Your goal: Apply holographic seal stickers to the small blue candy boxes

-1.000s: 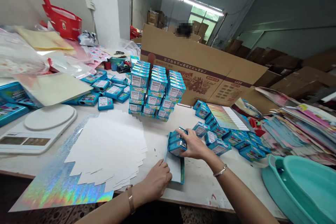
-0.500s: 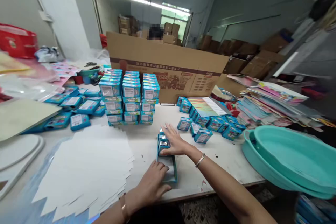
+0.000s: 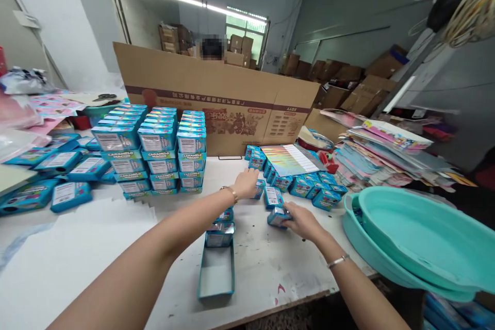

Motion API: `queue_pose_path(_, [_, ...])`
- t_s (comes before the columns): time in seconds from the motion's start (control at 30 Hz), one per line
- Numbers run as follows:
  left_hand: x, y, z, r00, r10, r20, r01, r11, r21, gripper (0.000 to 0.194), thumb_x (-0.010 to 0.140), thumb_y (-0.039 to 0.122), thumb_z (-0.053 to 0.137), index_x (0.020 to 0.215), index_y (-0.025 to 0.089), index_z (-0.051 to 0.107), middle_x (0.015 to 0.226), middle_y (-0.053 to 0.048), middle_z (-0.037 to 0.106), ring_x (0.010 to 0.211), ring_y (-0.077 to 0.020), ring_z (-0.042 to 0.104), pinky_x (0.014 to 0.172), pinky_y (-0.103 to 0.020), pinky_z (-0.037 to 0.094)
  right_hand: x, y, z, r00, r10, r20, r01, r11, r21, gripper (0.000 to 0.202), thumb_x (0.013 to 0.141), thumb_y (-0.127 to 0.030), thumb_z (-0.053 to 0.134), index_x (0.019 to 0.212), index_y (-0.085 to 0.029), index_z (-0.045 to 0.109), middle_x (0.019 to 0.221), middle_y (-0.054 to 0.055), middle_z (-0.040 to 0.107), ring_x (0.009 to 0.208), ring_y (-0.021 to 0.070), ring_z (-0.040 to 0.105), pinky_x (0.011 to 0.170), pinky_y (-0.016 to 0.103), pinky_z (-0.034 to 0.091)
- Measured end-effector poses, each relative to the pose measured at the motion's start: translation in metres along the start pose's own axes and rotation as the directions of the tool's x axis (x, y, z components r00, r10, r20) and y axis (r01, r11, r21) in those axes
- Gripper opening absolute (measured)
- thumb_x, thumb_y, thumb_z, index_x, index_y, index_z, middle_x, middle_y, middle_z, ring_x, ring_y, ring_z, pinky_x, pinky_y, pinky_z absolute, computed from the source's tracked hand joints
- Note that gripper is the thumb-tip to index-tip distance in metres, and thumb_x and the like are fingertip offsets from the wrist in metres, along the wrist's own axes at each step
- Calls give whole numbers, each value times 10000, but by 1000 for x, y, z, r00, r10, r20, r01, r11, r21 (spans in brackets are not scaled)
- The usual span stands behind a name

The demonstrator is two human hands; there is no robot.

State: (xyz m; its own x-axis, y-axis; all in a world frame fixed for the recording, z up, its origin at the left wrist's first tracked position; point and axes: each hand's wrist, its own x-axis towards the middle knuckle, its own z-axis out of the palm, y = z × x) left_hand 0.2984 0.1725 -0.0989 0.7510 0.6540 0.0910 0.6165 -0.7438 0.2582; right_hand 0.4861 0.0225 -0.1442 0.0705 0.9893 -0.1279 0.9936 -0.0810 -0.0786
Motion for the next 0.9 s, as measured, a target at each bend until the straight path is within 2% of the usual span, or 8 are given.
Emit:
queue_pose_path(0.1, [17,-7,13,994,0,110,-5,999,45,326,792,97,613,1117,123,593,1196,-205,655,1116,-343,633,885,-423,522,-22,-3,8,1000,9,15,-9,999,39,355,833,-321,671,1173,-244,609,1147,67,690,1024,269,667,772,297,430])
queue_pose_path(0.2, [7,-4,17,977,64,203,-78,995,64,270,798,101,593,1064,141,610,1158,-191,675,1063,-336,656,865,-415,517,-38,3,11,993,119,5,-119,991,55,275,852,-326,627,1108,-228,611,1089,88,697,929,279,676,704,303,389])
queue_pose_path(0.33, [-38,22,20,922,196,334,-219,975,30,240,767,158,663,1002,185,624,1064,-121,707,988,-309,678,838,-390,530,-44,10,16,980,199,-14,-197,975,103,312,878,-316,588,1172,-214,603,1168,110,684,1002,284,660,756,317,412])
queue_pose_path(0.5, [-102,48,46,923,259,285,-252,966,-62,396,772,19,544,1133,180,571,1163,-121,659,1056,-288,644,897,-417,531,-24,11,17,1000,13,-3,-10,875,484,446,927,-449,539,1332,-270,595,1282,52,674,1129,247,637,913,331,471])
queue_pose_path(0.63, [-127,51,74,994,104,41,-83,933,-351,771,753,76,611,1455,183,309,1485,-173,423,1380,-324,424,1115,-492,416,22,24,17,963,269,2,-223,794,565,560,964,-606,382,1243,-209,662,1123,100,718,1030,278,672,872,387,502])
queue_pose_path(0.73, [-129,55,90,994,-78,-76,25,843,-537,1056,710,112,675,1552,165,40,1634,-224,141,1530,-369,141,1218,-562,240,62,30,27,899,436,-32,-355,771,529,610,873,-670,511,1101,-140,710,1140,199,676,1167,387,596,919,469,472])
queue_pose_path(0.83, [-121,61,100,966,-246,-84,124,719,-684,1168,682,131,709,1558,162,-63,1660,-233,39,1546,-390,16,1236,-586,145,85,25,46,880,469,-70,-359,755,548,534,813,-620,619,1042,-146,714,1214,212,636,1254,397,521,969,468,453])
queue_pose_path(0.9, [-114,63,105,948,-318,1,194,579,-792,1221,666,150,746,1558,163,-89,1651,-238,104,1540,-388,93,1235,-559,168,85,20,61,892,441,-104,-302,751,587,482,831,-553,616,1100,-160,685,1222,182,642,1232,355,536,985,451,453])
